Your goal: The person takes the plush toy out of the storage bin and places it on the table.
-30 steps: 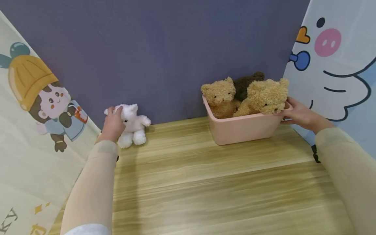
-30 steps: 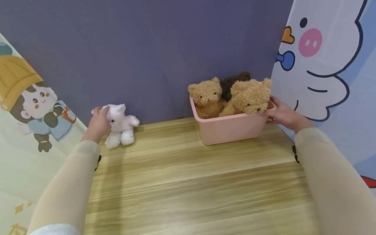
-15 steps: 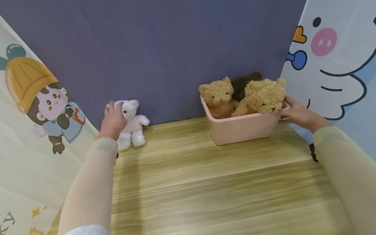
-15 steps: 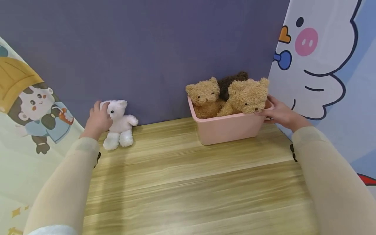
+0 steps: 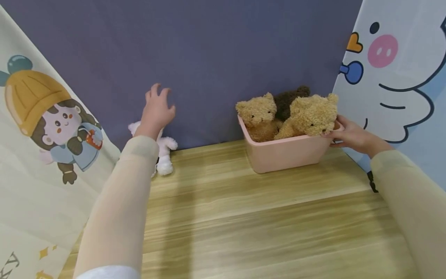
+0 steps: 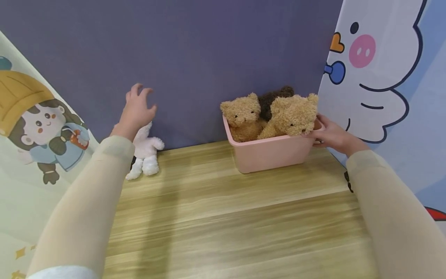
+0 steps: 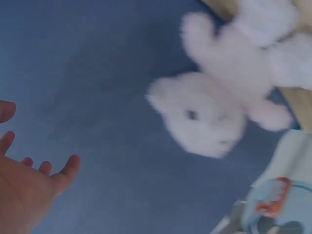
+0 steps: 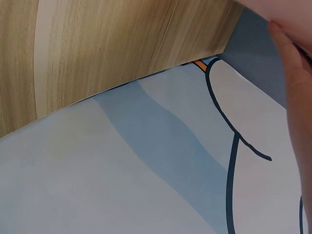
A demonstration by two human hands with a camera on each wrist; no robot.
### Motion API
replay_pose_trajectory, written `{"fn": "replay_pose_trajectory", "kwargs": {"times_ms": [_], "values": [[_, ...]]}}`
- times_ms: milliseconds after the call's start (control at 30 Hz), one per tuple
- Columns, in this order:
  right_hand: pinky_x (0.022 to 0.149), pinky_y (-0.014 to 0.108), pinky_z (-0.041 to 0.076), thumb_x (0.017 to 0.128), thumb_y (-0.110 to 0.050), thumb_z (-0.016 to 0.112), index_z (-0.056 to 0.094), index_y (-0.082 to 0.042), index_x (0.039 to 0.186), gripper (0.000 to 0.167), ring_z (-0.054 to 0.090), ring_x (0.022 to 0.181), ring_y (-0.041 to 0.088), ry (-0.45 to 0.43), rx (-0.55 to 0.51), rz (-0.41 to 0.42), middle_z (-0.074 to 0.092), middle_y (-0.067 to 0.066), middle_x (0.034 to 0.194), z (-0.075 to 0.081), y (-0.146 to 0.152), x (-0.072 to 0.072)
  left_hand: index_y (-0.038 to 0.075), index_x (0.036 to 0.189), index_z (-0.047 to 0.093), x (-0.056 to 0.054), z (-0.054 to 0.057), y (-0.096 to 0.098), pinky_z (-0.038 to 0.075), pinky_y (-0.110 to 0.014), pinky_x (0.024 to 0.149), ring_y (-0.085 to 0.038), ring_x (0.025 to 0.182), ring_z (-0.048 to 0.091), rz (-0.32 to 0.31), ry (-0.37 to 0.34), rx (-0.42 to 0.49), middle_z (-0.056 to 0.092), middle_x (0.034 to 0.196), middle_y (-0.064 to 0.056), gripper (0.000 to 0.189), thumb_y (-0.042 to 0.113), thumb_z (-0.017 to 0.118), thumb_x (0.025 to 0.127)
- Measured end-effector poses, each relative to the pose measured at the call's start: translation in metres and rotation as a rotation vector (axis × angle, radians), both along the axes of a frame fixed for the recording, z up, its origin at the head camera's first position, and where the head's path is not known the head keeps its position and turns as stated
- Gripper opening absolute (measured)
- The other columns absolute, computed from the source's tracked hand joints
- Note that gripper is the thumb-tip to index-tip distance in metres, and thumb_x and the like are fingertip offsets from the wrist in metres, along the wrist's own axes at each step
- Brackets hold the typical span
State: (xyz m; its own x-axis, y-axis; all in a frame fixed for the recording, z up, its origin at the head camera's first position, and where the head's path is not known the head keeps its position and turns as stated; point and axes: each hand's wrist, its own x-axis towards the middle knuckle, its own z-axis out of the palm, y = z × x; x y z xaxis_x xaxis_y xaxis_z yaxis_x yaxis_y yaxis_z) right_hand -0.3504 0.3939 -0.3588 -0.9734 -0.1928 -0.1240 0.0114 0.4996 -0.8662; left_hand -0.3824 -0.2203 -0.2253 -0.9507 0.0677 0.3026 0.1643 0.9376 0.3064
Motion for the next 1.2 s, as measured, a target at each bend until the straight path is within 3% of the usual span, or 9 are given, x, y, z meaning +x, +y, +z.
{"fn": "replay_pose_trajectory", "kwargs": {"times_ms": [133, 300, 467, 667, 1200], "values": [[0.113, 0.061, 0.052, 0.106, -0.041, 0.065, -0.025, -0.034, 0.167, 0.109, 0.032, 0.155, 0.05, -0.001, 0.005, -0.001, -0.021, 0.011, 0.179, 0.0, 0.0, 0.0, 0.02, 0.168, 0.033, 0.001, 0.02, 0.037, 0.042, -0.061, 0.12, -0.031, 0.168, 0.002, -0.044, 0.029, 0.033, 0.0, 0.18, -0.002, 0.06, 0.03, 0.048, 0.11], [0.114, 0.064, 0.049, 0.106, -0.041, 0.065, -0.026, -0.032, 0.167, 0.11, 0.031, 0.155, 0.051, -0.003, 0.001, 0.003, -0.023, 0.012, 0.178, -0.001, 0.001, 0.001, 0.023, 0.162, 0.042, 0.001, 0.029, 0.081, 0.041, -0.05, 0.125, -0.024, 0.166, 0.011, -0.09, 0.065, 0.129, 0.011, 0.178, 0.001, 0.054, 0.03, 0.052, 0.109], [0.112, 0.062, 0.051, 0.106, -0.039, 0.067, -0.026, -0.03, 0.167, 0.111, 0.03, 0.155, 0.052, -0.003, -0.02, 0.003, -0.024, 0.011, 0.177, -0.002, 0.0, 0.002, 0.026, 0.158, 0.048, 0.001, 0.023, 0.124, 0.041, -0.045, 0.124, -0.021, 0.161, 0.022, -0.133, 0.059, 0.214, 0.02, 0.176, 0.003, 0.05, 0.034, 0.055, 0.109], [0.111, 0.061, 0.053, 0.106, -0.039, 0.067, -0.026, -0.032, 0.167, 0.111, 0.031, 0.155, 0.051, -0.004, -0.022, 0.003, -0.025, 0.01, 0.177, -0.001, 0.0, 0.003, 0.028, 0.159, 0.045, 0.004, 0.016, 0.176, 0.043, -0.046, 0.123, -0.02, 0.163, 0.019, -0.22, -0.014, 0.245, 0.017, 0.177, 0.005, 0.055, 0.045, 0.058, 0.108], [0.114, 0.063, 0.05, 0.106, -0.038, 0.066, -0.028, -0.036, 0.165, 0.111, 0.027, 0.157, 0.051, -0.012, -0.009, 0.014, -0.027, 0.008, 0.177, 0.001, 0.0, 0.002, 0.041, 0.163, 0.035, 0.017, 0.01, 0.291, 0.038, -0.039, 0.128, -0.015, 0.164, 0.024, -0.381, -0.171, 0.14, 0.021, 0.176, 0.012, 0.071, 0.068, 0.057, 0.101]]}}
